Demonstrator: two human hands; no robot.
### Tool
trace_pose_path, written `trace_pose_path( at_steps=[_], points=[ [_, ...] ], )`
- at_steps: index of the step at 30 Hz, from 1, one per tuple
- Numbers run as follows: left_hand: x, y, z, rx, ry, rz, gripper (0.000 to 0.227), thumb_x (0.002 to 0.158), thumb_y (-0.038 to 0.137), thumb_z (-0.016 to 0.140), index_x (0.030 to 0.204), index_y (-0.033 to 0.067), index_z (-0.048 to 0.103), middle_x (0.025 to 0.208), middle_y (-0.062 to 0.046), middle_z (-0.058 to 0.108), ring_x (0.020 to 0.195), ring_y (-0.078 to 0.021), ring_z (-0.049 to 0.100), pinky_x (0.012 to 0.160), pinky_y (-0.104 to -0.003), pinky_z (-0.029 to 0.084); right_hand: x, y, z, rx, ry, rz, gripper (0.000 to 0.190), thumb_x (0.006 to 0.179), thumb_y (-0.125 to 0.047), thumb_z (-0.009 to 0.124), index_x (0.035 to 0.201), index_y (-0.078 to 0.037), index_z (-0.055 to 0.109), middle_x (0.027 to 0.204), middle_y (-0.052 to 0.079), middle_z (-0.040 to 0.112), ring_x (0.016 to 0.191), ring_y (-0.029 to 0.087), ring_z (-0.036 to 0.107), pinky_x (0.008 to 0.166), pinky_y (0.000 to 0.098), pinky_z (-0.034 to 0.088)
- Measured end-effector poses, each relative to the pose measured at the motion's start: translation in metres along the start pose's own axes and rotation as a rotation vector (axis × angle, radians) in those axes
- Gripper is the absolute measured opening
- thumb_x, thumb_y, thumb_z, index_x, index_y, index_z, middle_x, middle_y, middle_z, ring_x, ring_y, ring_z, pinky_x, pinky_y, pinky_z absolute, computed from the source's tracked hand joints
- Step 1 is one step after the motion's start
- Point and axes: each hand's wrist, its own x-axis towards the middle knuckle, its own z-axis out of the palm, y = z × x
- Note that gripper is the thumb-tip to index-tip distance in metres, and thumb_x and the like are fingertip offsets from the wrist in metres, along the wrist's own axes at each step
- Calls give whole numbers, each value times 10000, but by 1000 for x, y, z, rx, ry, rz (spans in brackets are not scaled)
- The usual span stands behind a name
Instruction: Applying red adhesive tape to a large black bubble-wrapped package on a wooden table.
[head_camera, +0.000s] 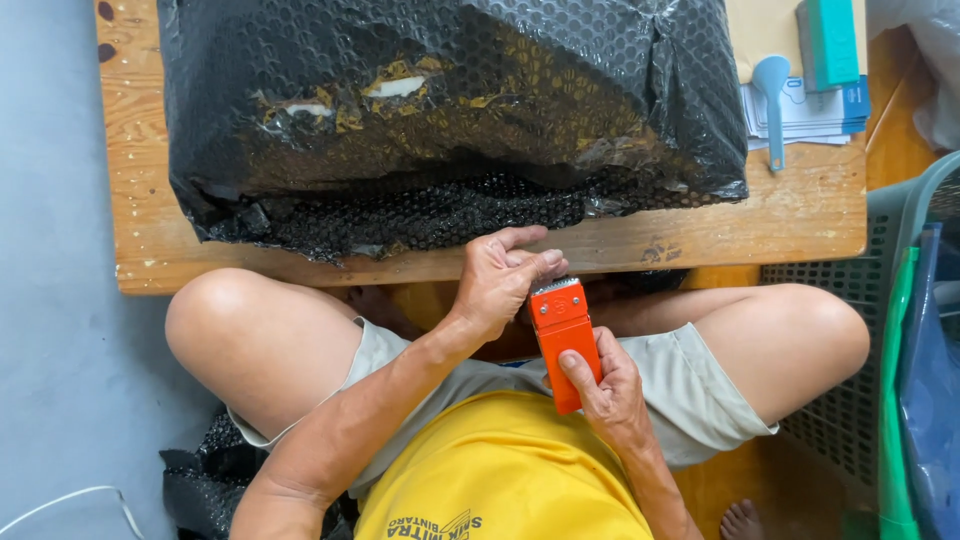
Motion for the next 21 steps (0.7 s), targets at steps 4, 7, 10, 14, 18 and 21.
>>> trace_pose_path(
  at_steps=[4,7,10,14,18,21],
  points=[
    [1,-3,-1,9,18,-7,484,849,-17,730,1272,-182,564,863,-226,758,770,-197,749,673,-226,604,-2,2,-1,4,-18,-2,144,944,-114,640,1022,3,610,774,94,709,620,154,662,574,255,530],
    [10,8,-7,-34,83,-32,491,847,-27,725,1283,-179,559,904,-225,748,816,-245,753,767,-314,652,-6,7,0,-53,-37,16,107,933,-107,651,975,-14,619,743,83,714,587,144,633,551,254,514],
    [17,29,-16,14,148,75,539,849,31,743,1311,-162,545,894,-221,764,786,-239,764,704,-293,639,-8,16,1,-39,-65,111,110,929,-102,662,973,-6,629,718,82,692,538,152,625,512,259,498],
    [1,45,-8,176,80,223,509,891,20,713,1335,-152,533,918,-189,780,723,-152,736,635,-202,583,-4,12,7,-165,5,11,130,927,-147,678,907,-26,636,701,27,656,562,98,500,519,234,450],
    [-24,51,5,377,112,322,489,912,-8,692,1382,-41,561,971,-130,800,738,-102,742,569,-173,593,-1,9,11,-200,38,39,161,924,-169,687,872,-30,626,672,25,642,548,105,491,505,246,452],
    [-34,41,10,413,82,488,456,935,-53,671,1378,-32,567,1008,-122,791,812,-127,763,734,-201,635,4,12,12,-216,77,70,177,930,-182,687,860,-32,626,675,21,628,570,108,482,521,256,452]
  ],
)
